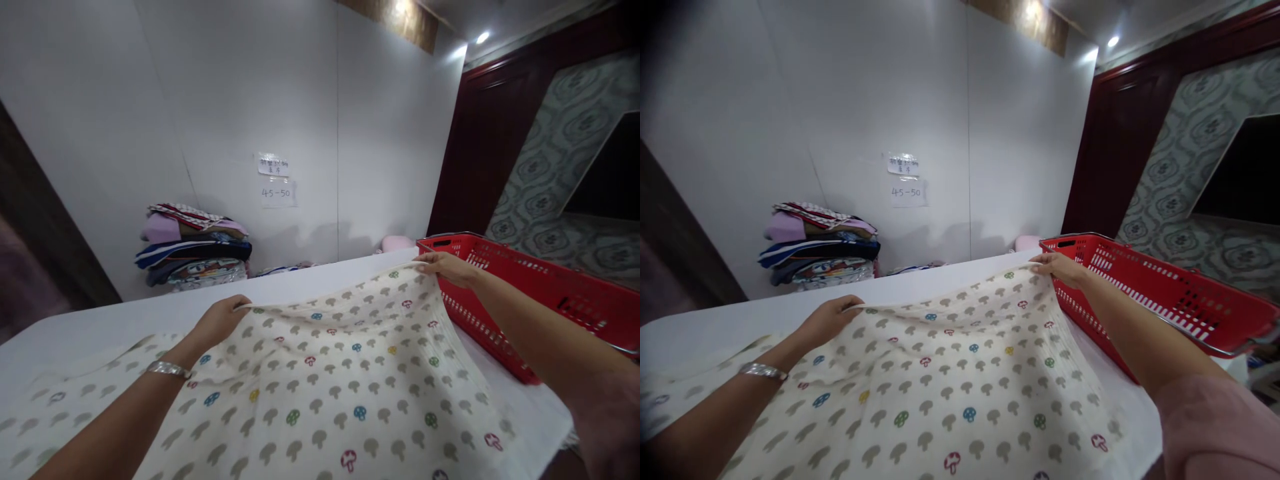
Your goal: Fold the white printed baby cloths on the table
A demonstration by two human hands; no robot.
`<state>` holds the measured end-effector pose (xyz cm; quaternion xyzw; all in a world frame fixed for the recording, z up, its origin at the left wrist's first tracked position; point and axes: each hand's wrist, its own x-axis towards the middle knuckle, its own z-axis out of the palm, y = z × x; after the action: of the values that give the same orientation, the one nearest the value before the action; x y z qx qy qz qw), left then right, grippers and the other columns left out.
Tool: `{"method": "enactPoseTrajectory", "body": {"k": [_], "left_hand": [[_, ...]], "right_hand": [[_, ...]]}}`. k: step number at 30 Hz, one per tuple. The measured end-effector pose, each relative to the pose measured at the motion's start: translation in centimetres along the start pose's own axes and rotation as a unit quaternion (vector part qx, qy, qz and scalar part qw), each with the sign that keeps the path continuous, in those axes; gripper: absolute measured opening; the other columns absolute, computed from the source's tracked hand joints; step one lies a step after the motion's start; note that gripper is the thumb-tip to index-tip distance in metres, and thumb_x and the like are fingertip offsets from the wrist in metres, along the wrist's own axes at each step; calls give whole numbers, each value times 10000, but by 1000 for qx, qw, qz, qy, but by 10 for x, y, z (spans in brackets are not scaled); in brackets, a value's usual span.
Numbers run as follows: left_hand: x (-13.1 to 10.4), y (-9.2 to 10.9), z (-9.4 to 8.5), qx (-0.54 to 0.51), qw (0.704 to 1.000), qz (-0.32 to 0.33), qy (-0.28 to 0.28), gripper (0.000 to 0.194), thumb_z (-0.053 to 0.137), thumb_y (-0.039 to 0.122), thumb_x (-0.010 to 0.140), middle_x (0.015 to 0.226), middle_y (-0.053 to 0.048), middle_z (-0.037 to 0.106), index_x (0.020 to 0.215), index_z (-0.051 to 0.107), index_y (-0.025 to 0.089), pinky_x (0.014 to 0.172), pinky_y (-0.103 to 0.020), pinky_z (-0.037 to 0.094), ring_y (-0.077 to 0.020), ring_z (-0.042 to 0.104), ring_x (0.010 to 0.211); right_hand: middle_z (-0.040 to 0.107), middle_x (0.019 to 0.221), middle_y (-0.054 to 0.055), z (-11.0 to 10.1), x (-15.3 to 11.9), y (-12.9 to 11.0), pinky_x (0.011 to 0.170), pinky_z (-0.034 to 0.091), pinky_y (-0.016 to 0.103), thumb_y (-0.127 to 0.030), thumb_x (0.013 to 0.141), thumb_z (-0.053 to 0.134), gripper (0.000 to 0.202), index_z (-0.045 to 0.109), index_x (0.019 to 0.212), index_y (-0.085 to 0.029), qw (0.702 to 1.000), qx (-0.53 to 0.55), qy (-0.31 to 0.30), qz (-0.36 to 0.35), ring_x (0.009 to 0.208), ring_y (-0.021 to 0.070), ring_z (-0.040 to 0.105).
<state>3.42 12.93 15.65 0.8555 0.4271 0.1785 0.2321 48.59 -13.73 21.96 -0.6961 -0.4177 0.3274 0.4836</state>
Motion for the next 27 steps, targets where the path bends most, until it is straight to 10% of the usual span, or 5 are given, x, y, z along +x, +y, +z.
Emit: {"method": "enactPoseTrajectory", "body": {"k": [14, 22, 27], "left_hand": [[-12, 1, -4, 7, 1000, 15, -6, 285, 436, 442, 693, 769, -14, 661, 762, 597, 217, 657, -270, 424, -217, 599, 770], [-16, -5, -1, 16, 999, 31, -10, 292, 416, 428, 740, 734, -18, 650, 787, 607, 212, 625, -270, 414, -208, 597, 718], [8, 12, 0, 66, 996, 38, 37, 274, 430, 386, 756, 831, -28, 676, 806, 631, 206, 672, -252, 421, -201, 607, 786]], "right_hand": [[685, 731, 44, -3, -7, -1, 665, 491, 265, -428, 584, 773, 306, 701, 715, -161, 994, -49, -93, 27, 667, 144, 601], [509, 514, -30, -9, 6, 0, 491, 332, 238, -488, 577, 721, 340, 606, 601, -169, 972, -215, 59, -74, 499, 95, 426], [556, 571, 0, -14, 28, 1, 524, 336, 248, -436, 725, 593, 276, 599, 620, -180, 900, -397, 155, -98, 555, 135, 495]]}}
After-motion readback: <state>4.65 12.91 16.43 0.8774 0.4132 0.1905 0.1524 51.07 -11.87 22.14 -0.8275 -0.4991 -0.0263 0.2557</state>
